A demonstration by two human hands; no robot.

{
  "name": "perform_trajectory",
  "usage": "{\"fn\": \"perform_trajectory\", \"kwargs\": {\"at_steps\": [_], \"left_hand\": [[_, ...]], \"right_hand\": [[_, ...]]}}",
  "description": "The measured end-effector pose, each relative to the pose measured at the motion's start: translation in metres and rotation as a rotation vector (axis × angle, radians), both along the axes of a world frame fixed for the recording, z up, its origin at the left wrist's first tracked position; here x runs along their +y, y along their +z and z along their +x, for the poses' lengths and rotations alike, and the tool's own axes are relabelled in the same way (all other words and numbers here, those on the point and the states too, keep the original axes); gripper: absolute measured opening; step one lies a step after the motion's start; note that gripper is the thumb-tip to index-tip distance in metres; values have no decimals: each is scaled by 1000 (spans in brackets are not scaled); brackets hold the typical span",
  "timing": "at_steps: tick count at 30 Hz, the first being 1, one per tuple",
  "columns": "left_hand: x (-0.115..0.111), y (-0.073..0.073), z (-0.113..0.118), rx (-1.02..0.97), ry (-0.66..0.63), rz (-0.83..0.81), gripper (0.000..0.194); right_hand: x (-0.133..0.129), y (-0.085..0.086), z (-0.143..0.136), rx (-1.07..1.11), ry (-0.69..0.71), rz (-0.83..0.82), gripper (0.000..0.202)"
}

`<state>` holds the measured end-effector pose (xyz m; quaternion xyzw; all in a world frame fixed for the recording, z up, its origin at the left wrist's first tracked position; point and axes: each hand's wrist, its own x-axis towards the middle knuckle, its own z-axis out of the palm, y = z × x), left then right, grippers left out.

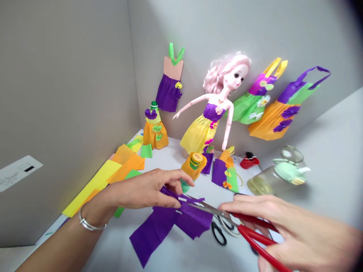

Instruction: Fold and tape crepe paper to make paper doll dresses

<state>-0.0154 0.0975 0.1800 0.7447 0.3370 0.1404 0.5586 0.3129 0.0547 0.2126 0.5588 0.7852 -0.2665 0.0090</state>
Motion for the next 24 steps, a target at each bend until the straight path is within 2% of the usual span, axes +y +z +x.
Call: {"fn": "perform_trajectory", "kwargs": {"at_steps": [3,5,12,19,24], "left_hand": [[0,0,3,-22,-8,2,40],[0,0,4,-24,-13,2,40],[0,3,6,-28,-25,26,40],[1,4,7,-22,-39,39,38],[2,3,7,-12,-46,30,38]], "right_hand": [[-1,4,-8,-40,17,-162,76],[0,6,-14,-47,15,-193,76],[0,12,-26,-92,34,-180,78],[5,9,-25,-129,70,-173,79],[7,7,-22,-73,135,-127,72]]}}
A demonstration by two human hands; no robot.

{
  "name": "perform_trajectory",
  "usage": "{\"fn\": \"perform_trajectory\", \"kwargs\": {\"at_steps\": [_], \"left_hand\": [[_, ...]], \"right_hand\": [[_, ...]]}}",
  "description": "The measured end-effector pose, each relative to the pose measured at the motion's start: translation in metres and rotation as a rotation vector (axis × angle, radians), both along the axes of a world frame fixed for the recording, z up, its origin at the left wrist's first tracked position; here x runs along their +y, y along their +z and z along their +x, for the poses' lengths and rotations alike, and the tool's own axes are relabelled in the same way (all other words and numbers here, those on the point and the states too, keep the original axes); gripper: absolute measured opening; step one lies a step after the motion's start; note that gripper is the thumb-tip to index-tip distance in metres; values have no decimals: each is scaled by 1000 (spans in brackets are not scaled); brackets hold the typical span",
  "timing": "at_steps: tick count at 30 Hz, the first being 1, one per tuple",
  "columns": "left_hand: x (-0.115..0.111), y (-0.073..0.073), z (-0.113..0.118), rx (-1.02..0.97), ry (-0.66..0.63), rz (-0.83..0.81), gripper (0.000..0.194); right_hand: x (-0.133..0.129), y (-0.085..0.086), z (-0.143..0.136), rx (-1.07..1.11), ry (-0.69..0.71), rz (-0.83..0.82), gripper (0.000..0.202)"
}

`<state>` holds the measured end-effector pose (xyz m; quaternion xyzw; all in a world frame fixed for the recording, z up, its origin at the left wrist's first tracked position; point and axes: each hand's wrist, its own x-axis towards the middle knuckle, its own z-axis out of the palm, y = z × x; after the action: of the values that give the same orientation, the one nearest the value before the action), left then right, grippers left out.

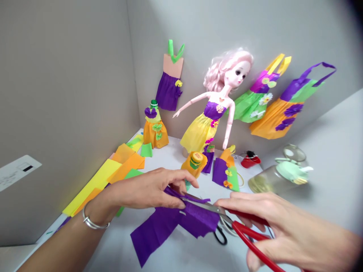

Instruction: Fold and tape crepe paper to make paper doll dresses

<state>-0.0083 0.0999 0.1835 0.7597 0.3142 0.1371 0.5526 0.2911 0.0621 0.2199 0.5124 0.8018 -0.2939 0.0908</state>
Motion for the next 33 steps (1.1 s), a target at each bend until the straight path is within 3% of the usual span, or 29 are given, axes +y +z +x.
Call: {"fn": "perform_trajectory", "kwargs": {"at_steps": [16,18,24,33], "left_hand": [[-1,-2,-1,2,-1,9,37],[-1,-2,-1,2,-5,24,37],[0,-2,0,4,7,20,38],[1,-1,-1,-6,20,-16,37]], "right_hand": [[1,4,-10,71,118,-28,17],[0,3,-10,74,131,-13,17],[3,0,-12,102,129,20,45],[2,-6,-3,121,136,50,46]]}}
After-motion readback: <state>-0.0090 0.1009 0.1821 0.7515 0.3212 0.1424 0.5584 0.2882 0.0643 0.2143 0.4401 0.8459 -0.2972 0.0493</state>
